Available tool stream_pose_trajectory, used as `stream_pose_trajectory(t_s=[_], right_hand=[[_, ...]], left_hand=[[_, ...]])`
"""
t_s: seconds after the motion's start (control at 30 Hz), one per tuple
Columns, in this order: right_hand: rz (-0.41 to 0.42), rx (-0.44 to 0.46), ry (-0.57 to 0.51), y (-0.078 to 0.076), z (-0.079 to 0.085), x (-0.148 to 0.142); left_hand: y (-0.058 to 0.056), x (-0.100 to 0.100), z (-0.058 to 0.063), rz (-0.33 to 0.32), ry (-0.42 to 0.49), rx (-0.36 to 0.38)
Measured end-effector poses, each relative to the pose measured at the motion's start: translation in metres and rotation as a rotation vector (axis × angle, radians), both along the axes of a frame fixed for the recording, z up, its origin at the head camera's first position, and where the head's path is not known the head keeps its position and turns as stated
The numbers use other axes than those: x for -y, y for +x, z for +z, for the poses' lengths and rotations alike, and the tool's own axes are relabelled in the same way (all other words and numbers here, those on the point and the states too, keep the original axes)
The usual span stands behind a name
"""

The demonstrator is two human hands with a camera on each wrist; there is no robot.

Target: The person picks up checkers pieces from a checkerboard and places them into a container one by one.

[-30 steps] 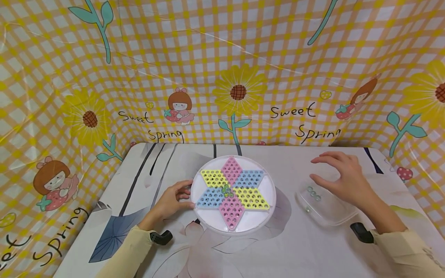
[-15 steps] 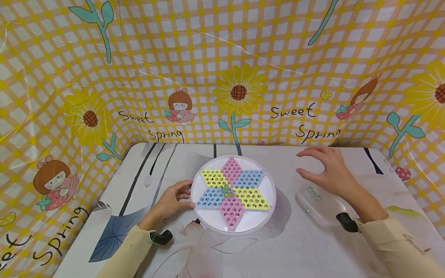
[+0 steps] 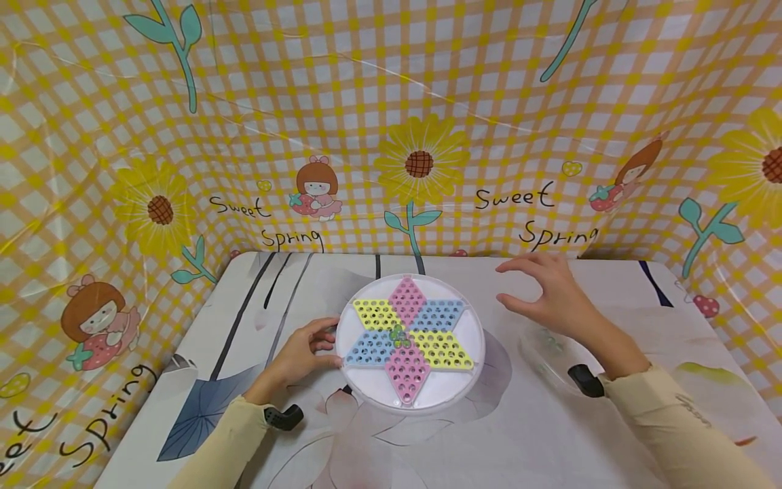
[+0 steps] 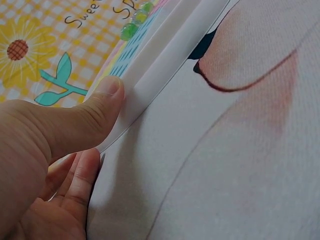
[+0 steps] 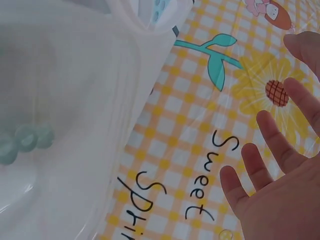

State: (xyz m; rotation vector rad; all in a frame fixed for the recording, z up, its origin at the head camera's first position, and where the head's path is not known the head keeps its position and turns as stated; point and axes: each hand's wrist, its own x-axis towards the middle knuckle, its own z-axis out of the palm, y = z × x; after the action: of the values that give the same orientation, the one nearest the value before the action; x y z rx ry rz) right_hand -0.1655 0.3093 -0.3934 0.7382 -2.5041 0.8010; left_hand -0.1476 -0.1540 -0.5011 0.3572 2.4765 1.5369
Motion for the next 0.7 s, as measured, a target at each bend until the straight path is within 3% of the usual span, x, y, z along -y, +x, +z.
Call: stream_pose_trajectory(t_s=[0.23,0.7], right_hand=[[0.035,0.085,0.033,-0.006,0.002,0.018],[0.096,0.167,0.039,-0.016,-0.007,0.058]], left_hand=[[-0.001,0.001,-0.001,-0.015,0.021,-0.011],[-0.001,0.000,0.000,0.001,0.027,0.012]])
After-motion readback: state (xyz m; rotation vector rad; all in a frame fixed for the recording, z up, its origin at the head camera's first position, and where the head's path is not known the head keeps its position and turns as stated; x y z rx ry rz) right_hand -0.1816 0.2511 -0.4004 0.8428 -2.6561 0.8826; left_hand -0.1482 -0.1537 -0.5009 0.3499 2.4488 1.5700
